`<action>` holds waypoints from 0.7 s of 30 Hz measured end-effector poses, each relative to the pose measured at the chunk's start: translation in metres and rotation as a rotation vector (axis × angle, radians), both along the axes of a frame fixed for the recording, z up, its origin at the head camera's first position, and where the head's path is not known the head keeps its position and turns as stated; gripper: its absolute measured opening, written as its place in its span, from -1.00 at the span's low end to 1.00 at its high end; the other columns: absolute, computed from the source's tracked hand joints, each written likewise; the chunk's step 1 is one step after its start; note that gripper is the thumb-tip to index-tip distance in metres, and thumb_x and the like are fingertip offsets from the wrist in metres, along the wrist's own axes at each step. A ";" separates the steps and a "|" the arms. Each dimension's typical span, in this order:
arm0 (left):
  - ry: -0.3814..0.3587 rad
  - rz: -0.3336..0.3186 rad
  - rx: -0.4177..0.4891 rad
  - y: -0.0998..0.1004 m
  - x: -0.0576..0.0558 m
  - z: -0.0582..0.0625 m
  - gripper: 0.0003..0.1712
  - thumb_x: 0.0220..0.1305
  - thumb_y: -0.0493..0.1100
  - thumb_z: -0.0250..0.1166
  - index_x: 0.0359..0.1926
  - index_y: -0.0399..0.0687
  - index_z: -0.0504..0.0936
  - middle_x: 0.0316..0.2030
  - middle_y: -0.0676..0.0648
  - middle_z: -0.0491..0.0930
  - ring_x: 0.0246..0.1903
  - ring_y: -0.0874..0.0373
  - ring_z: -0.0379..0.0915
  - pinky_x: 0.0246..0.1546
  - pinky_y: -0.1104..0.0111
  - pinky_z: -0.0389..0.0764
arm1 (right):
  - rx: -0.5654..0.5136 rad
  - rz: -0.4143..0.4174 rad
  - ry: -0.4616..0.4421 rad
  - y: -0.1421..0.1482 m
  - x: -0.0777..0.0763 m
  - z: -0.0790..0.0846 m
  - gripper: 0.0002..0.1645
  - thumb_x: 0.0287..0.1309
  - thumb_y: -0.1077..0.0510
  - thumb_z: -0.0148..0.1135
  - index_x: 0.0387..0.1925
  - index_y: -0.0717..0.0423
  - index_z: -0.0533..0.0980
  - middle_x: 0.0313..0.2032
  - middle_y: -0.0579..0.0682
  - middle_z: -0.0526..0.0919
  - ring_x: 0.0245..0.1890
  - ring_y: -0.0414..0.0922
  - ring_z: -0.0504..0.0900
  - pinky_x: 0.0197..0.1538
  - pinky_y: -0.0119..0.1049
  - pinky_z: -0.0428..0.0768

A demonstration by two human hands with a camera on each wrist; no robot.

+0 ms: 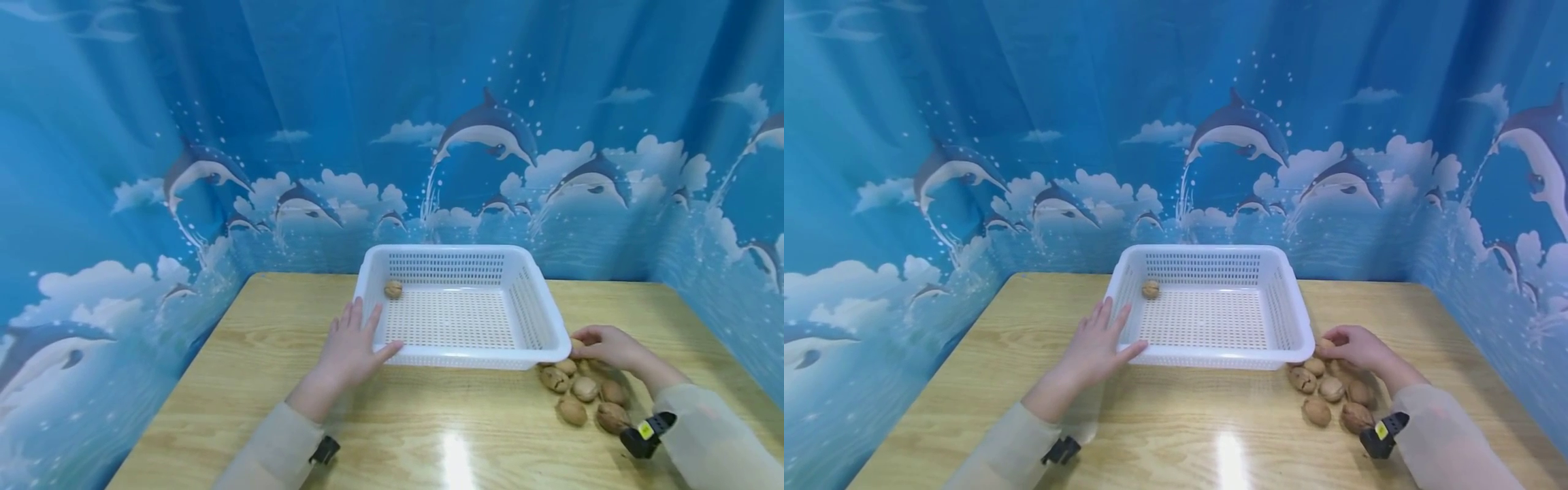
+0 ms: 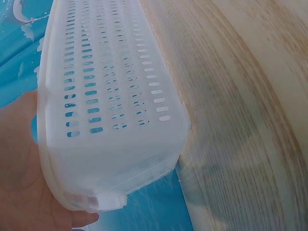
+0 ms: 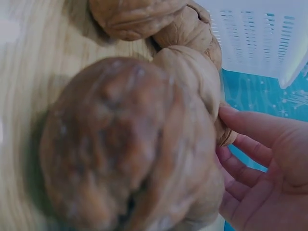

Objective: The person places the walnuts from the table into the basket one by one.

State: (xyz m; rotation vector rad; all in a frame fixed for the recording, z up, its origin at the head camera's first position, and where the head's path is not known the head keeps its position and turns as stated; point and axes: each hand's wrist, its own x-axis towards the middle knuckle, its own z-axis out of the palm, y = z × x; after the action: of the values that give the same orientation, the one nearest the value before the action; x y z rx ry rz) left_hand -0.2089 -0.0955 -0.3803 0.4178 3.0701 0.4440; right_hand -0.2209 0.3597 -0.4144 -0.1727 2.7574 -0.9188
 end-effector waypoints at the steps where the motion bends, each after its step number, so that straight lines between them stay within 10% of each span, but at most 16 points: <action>1: -0.002 0.001 0.001 0.000 0.000 0.000 -0.03 0.20 0.44 -0.04 0.45 0.01 0.00 0.42 -0.29 -0.26 0.39 -0.21 -0.38 0.31 -0.12 -0.15 | 0.008 0.001 0.006 0.001 0.001 0.001 -0.37 0.11 -0.06 0.29 -0.04 0.44 0.48 -0.15 0.25 0.61 -0.13 0.14 0.55 -0.18 -0.09 0.56; 21: 0.006 0.000 -0.004 -0.001 0.000 0.000 -0.02 0.19 0.47 -0.08 0.45 0.02 0.00 0.42 -0.29 -0.25 0.38 -0.22 -0.34 0.30 -0.12 -0.14 | -0.085 -0.022 0.089 0.013 0.024 0.043 -0.31 0.30 -0.04 0.07 0.20 0.44 0.27 0.12 0.50 0.32 0.04 0.37 0.38 -0.13 0.10 0.54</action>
State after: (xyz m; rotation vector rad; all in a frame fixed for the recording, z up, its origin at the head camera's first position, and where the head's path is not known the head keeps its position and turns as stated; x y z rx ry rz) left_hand -0.2089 -0.0963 -0.3804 0.4204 3.0766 0.4377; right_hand -0.1970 0.3729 -0.3711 -0.2027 2.8081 -1.0592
